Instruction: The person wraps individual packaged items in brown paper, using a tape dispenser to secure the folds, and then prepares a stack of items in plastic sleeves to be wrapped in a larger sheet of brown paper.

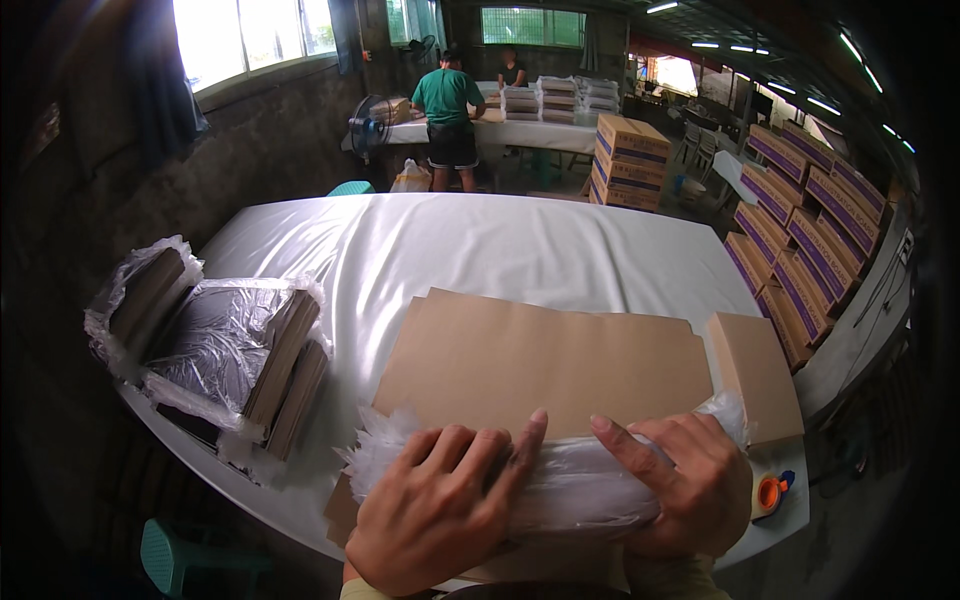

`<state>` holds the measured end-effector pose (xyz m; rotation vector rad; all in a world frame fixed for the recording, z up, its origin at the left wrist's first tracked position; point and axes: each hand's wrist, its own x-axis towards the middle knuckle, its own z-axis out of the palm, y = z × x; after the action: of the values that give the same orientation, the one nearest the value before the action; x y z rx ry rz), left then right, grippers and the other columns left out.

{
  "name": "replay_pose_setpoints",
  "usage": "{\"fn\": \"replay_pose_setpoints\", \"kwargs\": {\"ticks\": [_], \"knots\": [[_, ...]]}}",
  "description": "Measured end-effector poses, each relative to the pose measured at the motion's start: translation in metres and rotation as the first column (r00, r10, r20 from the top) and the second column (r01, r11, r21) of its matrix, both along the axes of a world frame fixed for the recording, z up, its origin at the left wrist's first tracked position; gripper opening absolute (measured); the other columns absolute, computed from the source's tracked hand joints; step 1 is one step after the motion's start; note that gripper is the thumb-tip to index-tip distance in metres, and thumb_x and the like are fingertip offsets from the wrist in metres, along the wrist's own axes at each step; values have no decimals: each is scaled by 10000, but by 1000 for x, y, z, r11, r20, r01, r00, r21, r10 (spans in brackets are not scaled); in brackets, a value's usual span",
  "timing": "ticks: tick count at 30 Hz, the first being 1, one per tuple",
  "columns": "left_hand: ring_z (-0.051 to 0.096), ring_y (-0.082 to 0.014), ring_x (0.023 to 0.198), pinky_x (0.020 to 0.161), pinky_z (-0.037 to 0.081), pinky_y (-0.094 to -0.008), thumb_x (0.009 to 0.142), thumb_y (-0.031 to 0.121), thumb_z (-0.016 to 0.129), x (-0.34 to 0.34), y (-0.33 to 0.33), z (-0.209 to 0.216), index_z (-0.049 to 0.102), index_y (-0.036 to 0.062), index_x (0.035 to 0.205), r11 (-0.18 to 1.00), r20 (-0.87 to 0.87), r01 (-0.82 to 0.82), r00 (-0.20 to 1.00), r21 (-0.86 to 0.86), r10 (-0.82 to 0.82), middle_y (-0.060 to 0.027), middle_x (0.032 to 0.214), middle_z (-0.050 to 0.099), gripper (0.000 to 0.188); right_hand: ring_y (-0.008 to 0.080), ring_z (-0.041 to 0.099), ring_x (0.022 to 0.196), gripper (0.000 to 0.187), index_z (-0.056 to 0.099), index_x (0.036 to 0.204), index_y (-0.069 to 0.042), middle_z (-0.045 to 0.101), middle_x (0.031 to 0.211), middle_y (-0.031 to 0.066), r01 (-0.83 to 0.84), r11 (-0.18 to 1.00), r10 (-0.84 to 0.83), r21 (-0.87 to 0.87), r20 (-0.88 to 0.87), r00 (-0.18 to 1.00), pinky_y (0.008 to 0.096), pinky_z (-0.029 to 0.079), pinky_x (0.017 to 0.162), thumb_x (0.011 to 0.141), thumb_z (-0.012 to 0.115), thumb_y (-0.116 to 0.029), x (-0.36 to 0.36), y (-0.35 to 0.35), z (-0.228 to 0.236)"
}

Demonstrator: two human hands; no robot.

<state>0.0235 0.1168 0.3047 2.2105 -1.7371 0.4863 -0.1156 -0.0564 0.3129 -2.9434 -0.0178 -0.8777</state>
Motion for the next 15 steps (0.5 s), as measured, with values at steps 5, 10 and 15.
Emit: {"fn": "replay_pose_setpoints", "kwargs": {"ticks": [5, 10, 15], "knots": [[613, -228, 854, 752, 463, -342, 630, 222, 690, 4, 1, 1, 494, 75, 1287, 999, 12, 35, 999, -5, -35, -76, 978, 620, 701, 265, 603, 724, 662, 633, 1140, -164, 610, 817, 90, 13, 999, -11, 45, -30, 999, 382, 468, 673, 525, 706, -398, 0, -1, 3], [576, -249, 1026, 868, 450, -345, 593, 358, 720, 11, 25, 11, 462, 38, 1291, 999, -110, 36, 993, 24, -33, -120, 1156, 565, 810, 229, 589, 767, 617, 539, 1266, -171, 582, 848, 95, -5, 1000, 4, -13, -84, 996, 355, 459, 722, 668, 635, -286, -3, -2, 2], [547, -330, 1119, 938, 418, -447, 582, 392, 754, 12, 32, 1, 535, 32, 1224, 992, -144, 125, 981, -16, -126, -163, 1214, 557, 768, 240, 602, 728, 602, 643, 1119, -114, 610, 820, 70, 49, 995, -48, -81, 12, 999, 363, 471, 670, 580, 698, -376, -6, 1, -6]]}}
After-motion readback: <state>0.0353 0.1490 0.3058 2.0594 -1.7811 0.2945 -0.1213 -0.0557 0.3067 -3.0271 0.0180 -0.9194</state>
